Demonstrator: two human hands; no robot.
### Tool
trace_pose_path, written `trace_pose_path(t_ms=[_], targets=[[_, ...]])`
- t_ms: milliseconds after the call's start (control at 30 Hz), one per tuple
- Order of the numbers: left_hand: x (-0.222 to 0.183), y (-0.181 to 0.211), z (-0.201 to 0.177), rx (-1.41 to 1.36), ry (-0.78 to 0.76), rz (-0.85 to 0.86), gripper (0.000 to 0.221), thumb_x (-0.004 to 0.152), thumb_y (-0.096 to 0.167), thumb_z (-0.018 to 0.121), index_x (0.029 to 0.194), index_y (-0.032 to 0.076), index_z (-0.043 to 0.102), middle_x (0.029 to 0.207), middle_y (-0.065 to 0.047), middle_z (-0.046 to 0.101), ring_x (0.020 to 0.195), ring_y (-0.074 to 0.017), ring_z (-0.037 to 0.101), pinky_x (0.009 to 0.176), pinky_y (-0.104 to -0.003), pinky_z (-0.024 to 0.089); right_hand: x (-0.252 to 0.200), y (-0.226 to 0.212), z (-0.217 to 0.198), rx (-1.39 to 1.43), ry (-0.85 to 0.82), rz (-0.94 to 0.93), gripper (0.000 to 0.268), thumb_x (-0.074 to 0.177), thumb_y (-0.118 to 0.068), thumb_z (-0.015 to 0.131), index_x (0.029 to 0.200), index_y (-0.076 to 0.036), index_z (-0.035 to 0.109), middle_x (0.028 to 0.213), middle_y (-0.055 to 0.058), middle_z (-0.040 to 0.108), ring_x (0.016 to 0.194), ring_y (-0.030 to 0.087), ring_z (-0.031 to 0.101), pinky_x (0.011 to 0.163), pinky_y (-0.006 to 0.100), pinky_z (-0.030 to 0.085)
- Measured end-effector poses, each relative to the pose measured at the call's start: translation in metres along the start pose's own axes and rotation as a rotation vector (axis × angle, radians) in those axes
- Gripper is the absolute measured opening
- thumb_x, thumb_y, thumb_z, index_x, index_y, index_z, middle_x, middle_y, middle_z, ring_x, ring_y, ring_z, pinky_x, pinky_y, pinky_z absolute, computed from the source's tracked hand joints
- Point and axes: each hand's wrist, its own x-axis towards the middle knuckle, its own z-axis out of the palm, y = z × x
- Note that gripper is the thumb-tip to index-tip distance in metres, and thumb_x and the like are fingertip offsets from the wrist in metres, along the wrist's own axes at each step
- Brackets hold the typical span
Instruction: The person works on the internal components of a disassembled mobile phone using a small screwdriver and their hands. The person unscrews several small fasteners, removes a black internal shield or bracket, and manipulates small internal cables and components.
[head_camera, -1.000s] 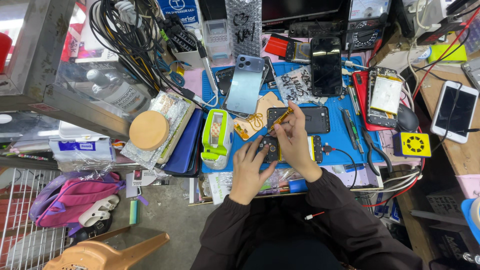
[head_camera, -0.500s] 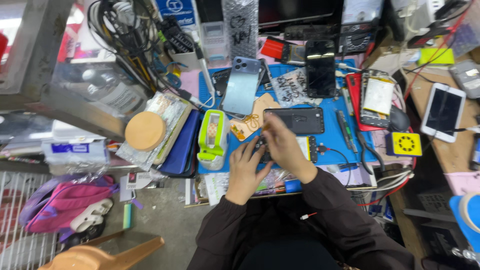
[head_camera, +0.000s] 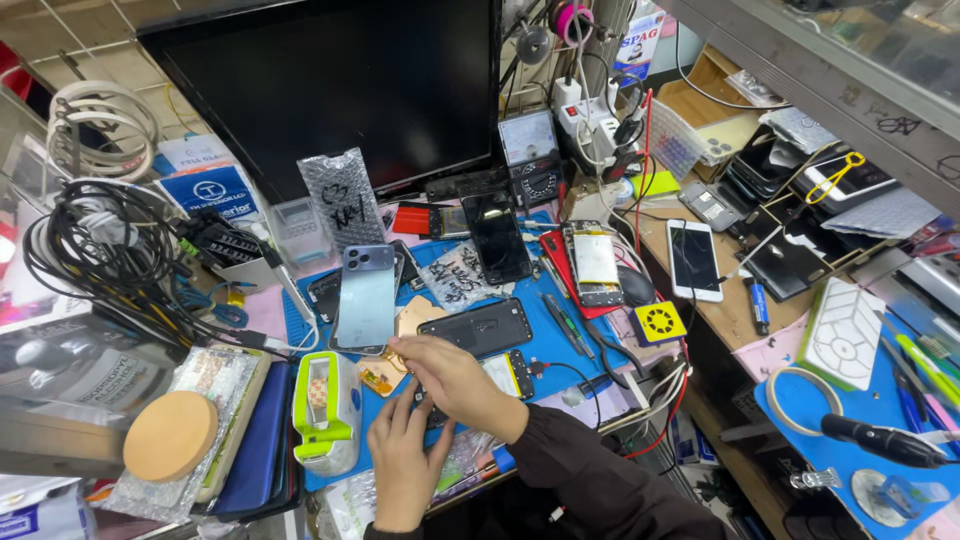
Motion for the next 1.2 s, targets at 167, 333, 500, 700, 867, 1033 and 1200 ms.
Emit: trace_pose_path(t_ms=[167,333,500,700,867,1033,1200], targets=[[0.005,0.004,0.001,0.029,0.004,-0.007,0.044,0.074,0.028,0.081,0.112,0.009,0.07,0.135,-0.011,0.061,0.123,-0.0354,0.053,0.1,-0.05,0.038,0.012,0.001,0.01,-0.2,-0.072,0.274,0.021,0.097,-0.013,0.078,0.117,-0.007,0.073,0.089,0.014,0.069,0.087,0.031,0.071,0.078,0.039,0.057],[-0.003,0.001,-0.001,0.032,0.023,0.039,0.046,0.079,0.026,0.08,0.118,0.006,0.067,0.136,-0.017,0.059,0.123,-0.0375,0.053,0.1,-0.05,0.04,0.006,0.009,0.008,-0.035,-0.028,0.005,0.032,0.095,-0.004,0.069,0.126,-0.003,0.067,0.11,0.016,0.072,0.099,0.032,0.07,0.084,0.039,0.057],[-0.011,-0.002,0.002,0.055,0.049,0.079,0.051,0.085,0.025,0.078,0.13,0.003,0.064,0.136,-0.014,0.059,0.12,-0.0365,0.054,0.101,-0.049,0.041,0.007,0.018,0.016,-0.017,-0.014,0.323,0.029,0.092,-0.007,0.078,0.12,-0.004,0.07,0.093,0.015,0.072,0.074,0.027,0.071,0.068,0.035,0.056],[-0.025,-0.012,0.011,0.099,0.13,0.16,0.047,0.086,0.023,0.076,0.128,0.007,0.064,0.133,-0.01,0.062,0.12,-0.0312,0.056,0.109,-0.05,0.041,0.003,0.027,0.007,0.111,0.001,0.111,0.032,0.096,0.001,0.069,0.127,0.003,0.062,0.112,0.015,0.072,0.099,0.022,0.071,0.083,0.03,0.056],[-0.03,-0.02,0.023,0.162,0.149,0.17,0.046,0.085,0.025,0.076,0.127,0.008,0.065,0.133,-0.008,0.064,0.119,-0.0284,0.057,0.108,-0.05,0.041,-0.004,0.039,0.022,0.061,0.113,0.25,0.028,0.093,-0.004,0.079,0.117,0.0,0.065,0.098,0.01,0.07,0.076,0.017,0.066,0.07,0.027,0.054],[-0.028,-0.02,0.022,0.174,0.144,0.16,0.044,0.086,0.026,0.075,0.126,0.009,0.065,0.134,-0.007,0.063,0.12,-0.0276,0.056,0.109,-0.05,0.041,-0.009,0.036,0.017,0.093,-0.022,0.09,0.041,0.095,0.008,0.069,0.134,0.006,0.056,0.117,0.016,0.071,0.102,0.022,0.07,0.088,0.03,0.056],[-0.027,-0.017,0.016,0.137,0.137,0.151,0.044,0.086,0.025,0.076,0.126,0.009,0.064,0.133,-0.007,0.062,0.122,-0.0279,0.055,0.11,-0.05,0.041,-0.006,0.034,0.019,0.141,-0.033,0.162,0.036,0.096,0.004,0.071,0.129,0.001,0.059,0.111,0.015,0.071,0.097,0.021,0.075,0.082,0.028,0.061]])
